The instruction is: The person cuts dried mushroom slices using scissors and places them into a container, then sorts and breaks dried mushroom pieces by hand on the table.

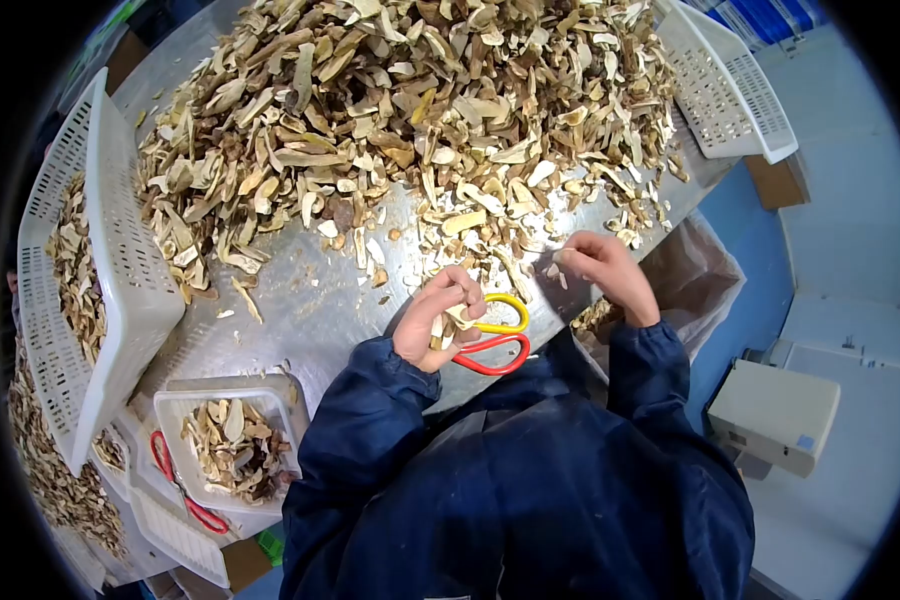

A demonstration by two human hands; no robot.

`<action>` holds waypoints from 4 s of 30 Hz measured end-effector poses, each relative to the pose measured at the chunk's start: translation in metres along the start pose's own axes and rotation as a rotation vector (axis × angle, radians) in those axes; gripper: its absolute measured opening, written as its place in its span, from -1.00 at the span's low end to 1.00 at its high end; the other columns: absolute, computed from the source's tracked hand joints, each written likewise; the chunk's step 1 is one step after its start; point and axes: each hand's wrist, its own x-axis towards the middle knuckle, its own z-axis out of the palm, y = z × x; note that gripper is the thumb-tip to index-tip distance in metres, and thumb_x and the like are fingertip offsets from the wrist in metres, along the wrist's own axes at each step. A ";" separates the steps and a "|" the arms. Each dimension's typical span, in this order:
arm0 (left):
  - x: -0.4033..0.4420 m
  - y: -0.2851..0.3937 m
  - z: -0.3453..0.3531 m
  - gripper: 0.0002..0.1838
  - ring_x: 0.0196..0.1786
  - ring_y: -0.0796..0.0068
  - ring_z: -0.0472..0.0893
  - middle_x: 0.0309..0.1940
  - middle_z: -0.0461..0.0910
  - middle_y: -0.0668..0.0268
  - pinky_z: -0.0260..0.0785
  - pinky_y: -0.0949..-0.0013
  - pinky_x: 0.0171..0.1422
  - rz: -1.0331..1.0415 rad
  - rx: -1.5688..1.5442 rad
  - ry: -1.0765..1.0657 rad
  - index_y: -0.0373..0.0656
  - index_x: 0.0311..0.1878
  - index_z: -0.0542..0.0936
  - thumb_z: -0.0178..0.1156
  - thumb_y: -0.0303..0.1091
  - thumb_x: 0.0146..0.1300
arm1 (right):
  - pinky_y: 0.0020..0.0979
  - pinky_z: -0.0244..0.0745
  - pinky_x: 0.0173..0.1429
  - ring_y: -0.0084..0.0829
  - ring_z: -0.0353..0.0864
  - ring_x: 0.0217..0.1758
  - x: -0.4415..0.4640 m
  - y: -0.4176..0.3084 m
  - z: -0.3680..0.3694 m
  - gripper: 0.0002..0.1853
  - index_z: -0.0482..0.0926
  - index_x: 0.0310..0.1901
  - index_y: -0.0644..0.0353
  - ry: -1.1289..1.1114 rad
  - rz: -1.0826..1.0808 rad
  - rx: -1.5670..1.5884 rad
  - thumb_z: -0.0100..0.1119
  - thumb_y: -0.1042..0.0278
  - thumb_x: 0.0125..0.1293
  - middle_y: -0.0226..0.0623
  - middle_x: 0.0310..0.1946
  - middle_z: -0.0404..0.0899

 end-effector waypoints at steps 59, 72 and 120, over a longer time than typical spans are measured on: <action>0.001 -0.011 0.007 -0.89 -0.44 0.65 0.50 -0.46 0.50 0.42 0.33 0.58 -0.37 0.121 0.643 0.192 -0.12 -0.24 0.48 0.18 -0.33 0.26 | -0.60 0.18 -0.46 -0.73 0.26 -0.53 -0.010 -0.038 0.073 -0.81 0.48 -0.34 0.25 -0.223 -0.162 0.330 0.08 0.30 0.33 -0.52 -0.58 0.37; -0.002 -0.002 -0.002 -0.88 -0.41 0.65 0.33 -0.46 0.31 0.45 0.35 0.54 -0.39 0.033 0.212 0.044 -0.10 -0.16 0.43 0.11 -0.35 0.29 | -0.61 0.17 -0.54 -0.65 0.27 -0.66 0.004 0.006 0.049 -0.87 0.48 -0.22 0.24 0.061 -0.090 0.611 0.02 0.36 0.38 -0.49 -0.64 0.35; 0.001 -0.011 0.000 -0.87 -0.36 0.64 0.49 -0.34 0.53 0.38 0.37 0.53 -0.28 0.310 0.448 0.280 -0.19 -0.14 0.49 0.15 -0.43 0.27 | -0.67 0.21 -0.45 -0.79 0.32 -0.49 -0.007 -0.047 0.096 -0.89 0.47 -0.30 0.25 0.019 -0.291 0.420 0.11 0.40 0.28 -0.55 -0.52 0.43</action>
